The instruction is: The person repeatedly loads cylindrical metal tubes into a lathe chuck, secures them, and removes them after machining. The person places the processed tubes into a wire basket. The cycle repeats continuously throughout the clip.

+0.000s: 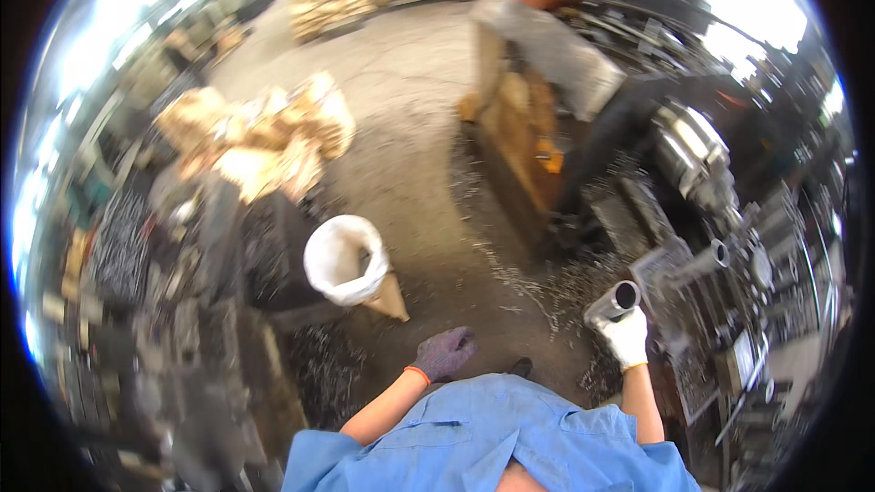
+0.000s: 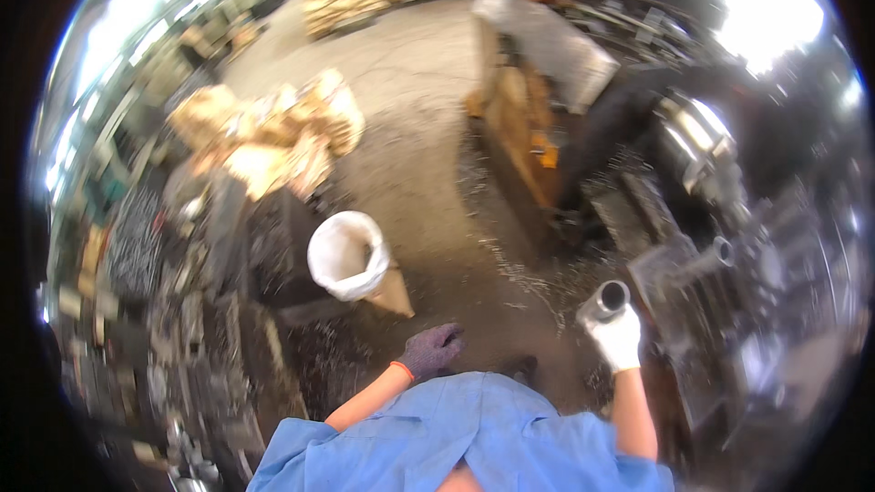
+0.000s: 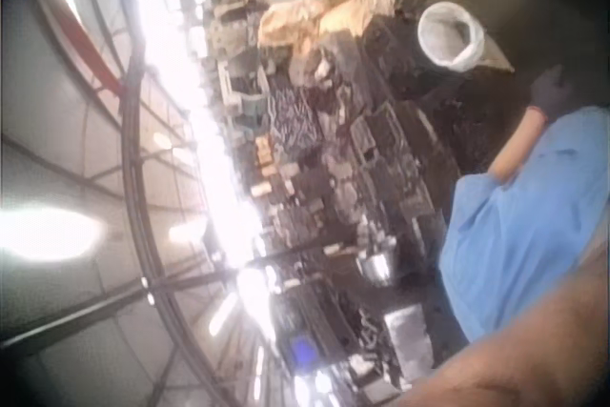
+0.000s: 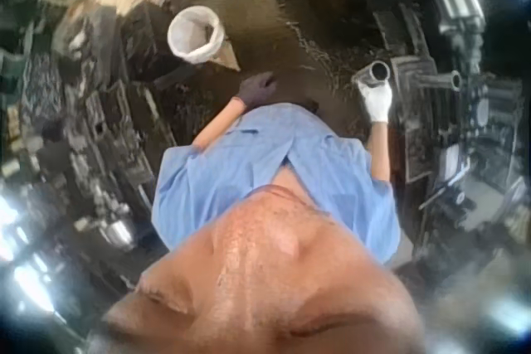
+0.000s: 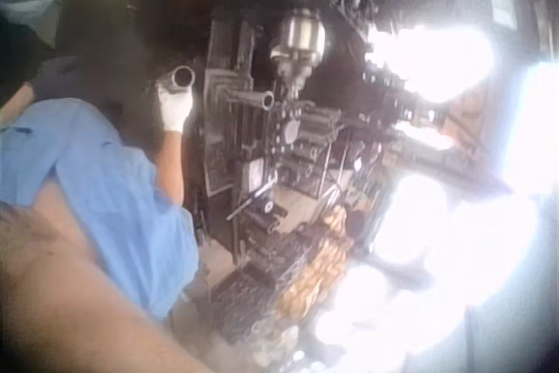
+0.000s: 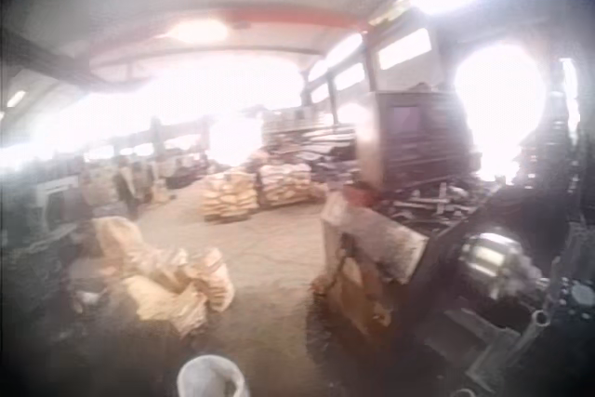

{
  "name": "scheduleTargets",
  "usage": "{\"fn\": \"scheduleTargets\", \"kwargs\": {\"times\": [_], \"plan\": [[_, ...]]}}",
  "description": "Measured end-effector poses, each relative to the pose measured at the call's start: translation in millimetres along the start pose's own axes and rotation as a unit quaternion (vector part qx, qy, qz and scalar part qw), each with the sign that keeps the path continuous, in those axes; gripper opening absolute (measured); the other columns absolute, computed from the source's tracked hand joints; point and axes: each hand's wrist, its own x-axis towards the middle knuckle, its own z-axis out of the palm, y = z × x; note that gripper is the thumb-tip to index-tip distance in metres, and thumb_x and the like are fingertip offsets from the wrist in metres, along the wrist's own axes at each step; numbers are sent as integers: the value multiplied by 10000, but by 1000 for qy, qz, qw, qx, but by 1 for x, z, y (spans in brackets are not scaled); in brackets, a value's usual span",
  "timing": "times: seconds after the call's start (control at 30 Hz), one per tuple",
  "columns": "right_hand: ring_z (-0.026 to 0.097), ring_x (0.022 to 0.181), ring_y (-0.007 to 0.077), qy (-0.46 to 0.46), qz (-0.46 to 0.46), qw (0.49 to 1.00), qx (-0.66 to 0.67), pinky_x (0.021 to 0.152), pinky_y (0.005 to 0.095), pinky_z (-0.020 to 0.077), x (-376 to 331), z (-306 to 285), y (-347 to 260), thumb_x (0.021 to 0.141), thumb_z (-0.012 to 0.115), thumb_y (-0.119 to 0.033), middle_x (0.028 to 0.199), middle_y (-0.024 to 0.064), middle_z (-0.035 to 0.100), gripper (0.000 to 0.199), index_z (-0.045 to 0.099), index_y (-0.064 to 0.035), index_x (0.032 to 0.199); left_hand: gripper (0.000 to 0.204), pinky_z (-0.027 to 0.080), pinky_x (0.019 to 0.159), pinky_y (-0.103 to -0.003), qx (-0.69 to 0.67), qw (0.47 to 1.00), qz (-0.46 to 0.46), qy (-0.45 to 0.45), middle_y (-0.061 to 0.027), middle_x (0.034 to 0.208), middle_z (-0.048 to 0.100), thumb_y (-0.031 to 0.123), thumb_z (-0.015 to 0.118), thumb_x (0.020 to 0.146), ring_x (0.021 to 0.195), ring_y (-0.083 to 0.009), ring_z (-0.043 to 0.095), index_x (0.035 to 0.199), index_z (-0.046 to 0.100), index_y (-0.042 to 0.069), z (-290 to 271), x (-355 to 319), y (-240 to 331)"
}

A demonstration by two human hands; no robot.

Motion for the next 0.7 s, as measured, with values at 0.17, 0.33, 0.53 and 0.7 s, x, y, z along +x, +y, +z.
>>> {"fn": "scheduleTargets", "kwargs": {"times": [0.17, 0.33, 0.53, 0.7], "plan": [[756, 958, 336, -381, -145, 904, -130, 829, 443, 588, -29, 178, -129, 879, 750, -311, 987, 166, 775, 257, 760, -92, 1011, 554, 525, 1065, -411, -149, 950, -223, 158, -151, 1297, 747, 504, 636, 971, 1217, -290, 710, 1381, 686, 134, -19, -137, -152], [724, 1067, 321, -594, -327, 729, -94, 946, 419, 572, -103, 322, -220, 816, 870, -415, 1154, 144, 751, 565, 699, -92, 1248, 465, 573, 926, -441, -252, 717, -449, 470, -155, 1135, 787, 493, 632, 966, 1048, -340, 750, 1178, 770, 103, 29, -305, -234], [723, 981, 206, -781, -391, 486, 38, 898, 350, 575, -192, 431, -336, 835, 849, -219, 1026, 66, 755, 350, 705, -107, 1134, 306, 575, 757, -379, -543, -65, -158, 822, -129, 989, 730, 335, 645, 1004, 830, -300, 702, 1132, 720, 68, 164, -401, -216], [755, 989, 242, -761, -452, 458, 82, 898, 376, 593, -259, 510, -418, 786, 884, -275, 1101, 129, 782, 484, 714, -103, 1205, 514, 578, 1025, -456, -141, -62, -654, 740, -271, 1374, 600, 21, 469, 1066, 1178, -405, 667, 1580, 468, 31, 234, -452, -170]]}}
